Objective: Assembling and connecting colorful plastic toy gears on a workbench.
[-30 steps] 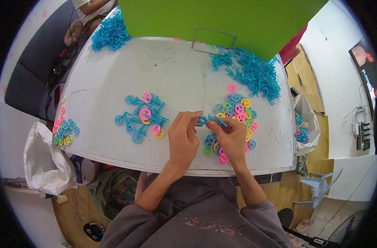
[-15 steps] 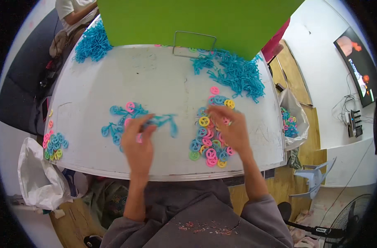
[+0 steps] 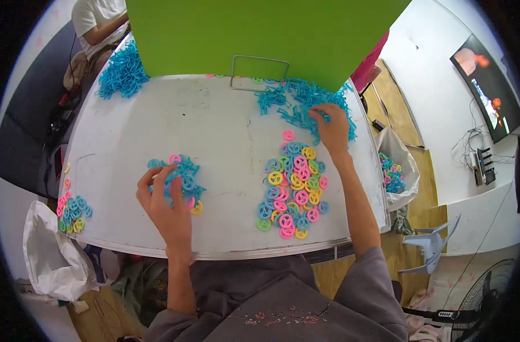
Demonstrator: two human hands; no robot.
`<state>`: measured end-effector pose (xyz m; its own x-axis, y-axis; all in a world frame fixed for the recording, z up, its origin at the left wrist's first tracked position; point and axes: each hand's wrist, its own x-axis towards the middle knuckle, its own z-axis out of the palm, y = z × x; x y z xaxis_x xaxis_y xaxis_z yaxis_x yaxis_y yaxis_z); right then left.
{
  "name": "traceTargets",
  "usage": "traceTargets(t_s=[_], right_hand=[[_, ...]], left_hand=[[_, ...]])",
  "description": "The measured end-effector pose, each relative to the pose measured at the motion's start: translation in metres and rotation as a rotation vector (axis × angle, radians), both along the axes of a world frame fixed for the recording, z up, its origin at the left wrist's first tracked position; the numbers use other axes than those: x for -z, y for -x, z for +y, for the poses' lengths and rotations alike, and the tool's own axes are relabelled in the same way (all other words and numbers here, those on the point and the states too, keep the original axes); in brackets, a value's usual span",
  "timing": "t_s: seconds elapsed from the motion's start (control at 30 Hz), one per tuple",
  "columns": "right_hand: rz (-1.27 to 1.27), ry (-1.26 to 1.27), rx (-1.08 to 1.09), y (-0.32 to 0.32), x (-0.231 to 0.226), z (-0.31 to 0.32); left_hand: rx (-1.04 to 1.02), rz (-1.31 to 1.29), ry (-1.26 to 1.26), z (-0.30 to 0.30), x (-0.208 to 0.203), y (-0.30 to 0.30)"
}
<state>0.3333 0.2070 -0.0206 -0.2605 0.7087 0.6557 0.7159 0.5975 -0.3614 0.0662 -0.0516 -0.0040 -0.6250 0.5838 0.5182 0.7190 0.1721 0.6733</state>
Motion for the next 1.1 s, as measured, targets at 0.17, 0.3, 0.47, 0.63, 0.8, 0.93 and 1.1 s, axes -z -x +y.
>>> traceTargets(t_s=[0.17,0.3,0.47,0.63,0.8,0.93,1.1], right_hand=[[0.413,0.446,-0.023,-0.008,-0.014,-0.008],[0.683,0.679,-0.117,-0.008,-0.029,-0.036],[0.768,0.833,-0.336,0.010,-0.040,-0.094],[0.722,0.918,-0.307,0.041,-0.049,-0.160],[0.781,0.855,-0.484,0.035,-0.032,-0.179],[0.283,0.456,-0.413,0.019,-0.019,-0.172],[0.452,0.398,-0.348,0.004,-0.001,-0.163]], left_hand=[[0.098,-0.086,-0.081,0.006,-0.003,-0.020],[0.304,-0.123,-0.127,0.017,-0.015,-0.048],[0.569,-0.536,-0.146,0.034,-0.025,-0.080],[0.770,-0.442,-0.212,0.034,-0.008,-0.093],[0.655,-0.841,-0.134,0.025,0.000,-0.092],[0.797,-1.027,0.102,0.034,0.002,-0.076],[0.680,-0.265,0.212,0.021,0.024,-0.079]])
